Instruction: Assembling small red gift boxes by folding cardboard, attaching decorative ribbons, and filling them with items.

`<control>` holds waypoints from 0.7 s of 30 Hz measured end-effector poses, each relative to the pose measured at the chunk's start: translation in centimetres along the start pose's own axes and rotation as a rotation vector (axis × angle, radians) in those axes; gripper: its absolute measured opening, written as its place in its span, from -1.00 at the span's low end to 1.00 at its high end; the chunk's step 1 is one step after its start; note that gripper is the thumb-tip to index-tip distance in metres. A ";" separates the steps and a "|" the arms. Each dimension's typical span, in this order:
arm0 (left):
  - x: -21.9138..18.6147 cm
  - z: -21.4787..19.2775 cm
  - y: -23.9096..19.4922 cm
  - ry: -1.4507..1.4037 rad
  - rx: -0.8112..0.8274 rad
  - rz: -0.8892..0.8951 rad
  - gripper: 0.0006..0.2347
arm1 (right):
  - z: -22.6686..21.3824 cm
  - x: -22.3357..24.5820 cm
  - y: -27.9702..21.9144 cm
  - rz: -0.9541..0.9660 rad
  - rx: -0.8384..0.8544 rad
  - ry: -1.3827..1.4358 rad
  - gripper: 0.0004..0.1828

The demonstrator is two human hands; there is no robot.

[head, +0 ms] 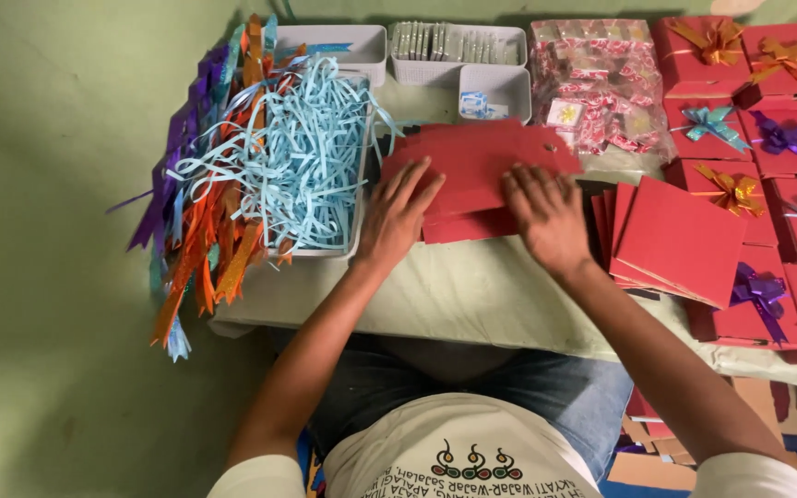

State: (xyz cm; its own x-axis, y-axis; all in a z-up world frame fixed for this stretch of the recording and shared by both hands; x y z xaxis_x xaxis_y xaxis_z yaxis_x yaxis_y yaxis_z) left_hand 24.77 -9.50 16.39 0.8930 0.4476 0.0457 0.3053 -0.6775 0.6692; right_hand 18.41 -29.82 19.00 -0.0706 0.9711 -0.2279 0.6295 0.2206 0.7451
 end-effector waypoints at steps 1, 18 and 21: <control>0.2 -0.7 0.6 0.008 -0.048 0.011 -0.32 | -0.9 -0.4 0.8 0.017 -0.046 -0.006 -0.60; -1.7 -6.0 -1.6 -0.688 0.360 -0.518 -0.62 | -8.6 -0.1 1.7 0.436 0.787 0.922 -0.51; -2.8 -4.8 -3.4 -0.723 0.521 -0.643 -0.60 | -4.5 0.6 -1.8 0.514 0.897 0.881 -0.54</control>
State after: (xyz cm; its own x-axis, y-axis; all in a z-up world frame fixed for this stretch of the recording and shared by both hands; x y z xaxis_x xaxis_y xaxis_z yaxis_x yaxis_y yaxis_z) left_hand 19.62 -5.61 17.56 0.4484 0.4728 -0.7585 0.7331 -0.6800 0.0096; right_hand 13.74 -29.25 20.35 0.0685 0.7348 0.6748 0.9934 0.0124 -0.1143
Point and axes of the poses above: each hand's wrist, its own y-axis towards the middle knuckle, its own z-axis out of the palm, x = y × z, the point moved 7 cm from there along y, towards the middle knuckle, and after that the axes turned 14 degrees about z, right-handed, at the moved point
